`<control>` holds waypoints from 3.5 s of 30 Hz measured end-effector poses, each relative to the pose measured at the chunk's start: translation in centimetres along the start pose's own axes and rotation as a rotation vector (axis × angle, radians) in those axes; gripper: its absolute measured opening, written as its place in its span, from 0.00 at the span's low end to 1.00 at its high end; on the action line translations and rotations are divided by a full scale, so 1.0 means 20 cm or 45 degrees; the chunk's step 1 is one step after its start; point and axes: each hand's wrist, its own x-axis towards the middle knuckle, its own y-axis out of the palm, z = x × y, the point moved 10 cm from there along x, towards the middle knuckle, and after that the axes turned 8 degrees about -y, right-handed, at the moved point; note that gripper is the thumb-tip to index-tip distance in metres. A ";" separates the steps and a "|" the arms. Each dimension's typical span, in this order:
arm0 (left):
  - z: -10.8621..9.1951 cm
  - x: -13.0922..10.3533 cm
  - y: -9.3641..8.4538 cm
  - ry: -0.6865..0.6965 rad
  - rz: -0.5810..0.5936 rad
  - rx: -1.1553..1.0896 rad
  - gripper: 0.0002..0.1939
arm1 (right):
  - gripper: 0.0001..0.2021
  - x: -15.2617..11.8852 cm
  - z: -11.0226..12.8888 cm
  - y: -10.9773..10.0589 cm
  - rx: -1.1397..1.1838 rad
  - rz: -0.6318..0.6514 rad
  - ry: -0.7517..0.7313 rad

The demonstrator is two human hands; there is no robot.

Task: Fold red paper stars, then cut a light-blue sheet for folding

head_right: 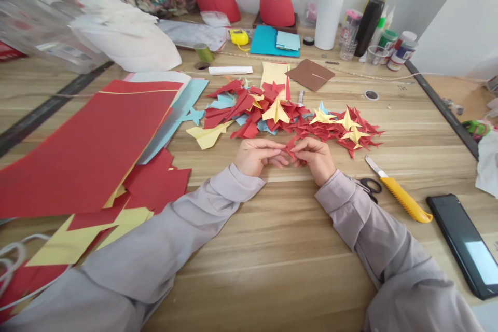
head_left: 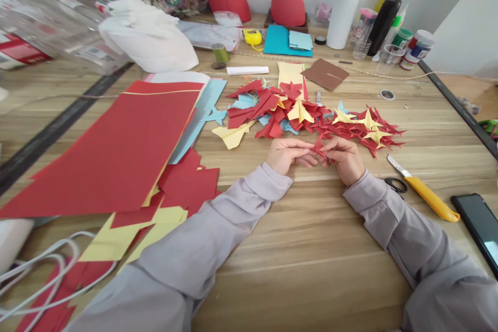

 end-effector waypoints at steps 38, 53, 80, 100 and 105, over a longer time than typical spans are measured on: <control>-0.05 0.00 -0.01 0.178 -0.044 0.235 0.21 | 0.06 -0.02 0.02 0.05 -0.086 0.113 -0.026; -0.06 -0.01 0.02 0.188 0.001 0.299 0.21 | 0.09 -0.02 0.03 0.06 -0.093 0.128 -0.021; -0.05 -0.01 -0.01 0.229 -0.139 0.208 0.21 | 0.21 0.00 0.04 0.04 -0.258 0.037 -0.056; -0.08 0.00 -0.03 0.292 -0.082 0.156 0.14 | 0.22 -0.01 -0.02 0.12 -0.356 0.316 0.104; -0.09 -0.01 -0.02 0.289 -0.100 0.191 0.13 | 0.22 -0.02 -0.01 0.12 -0.333 0.319 0.111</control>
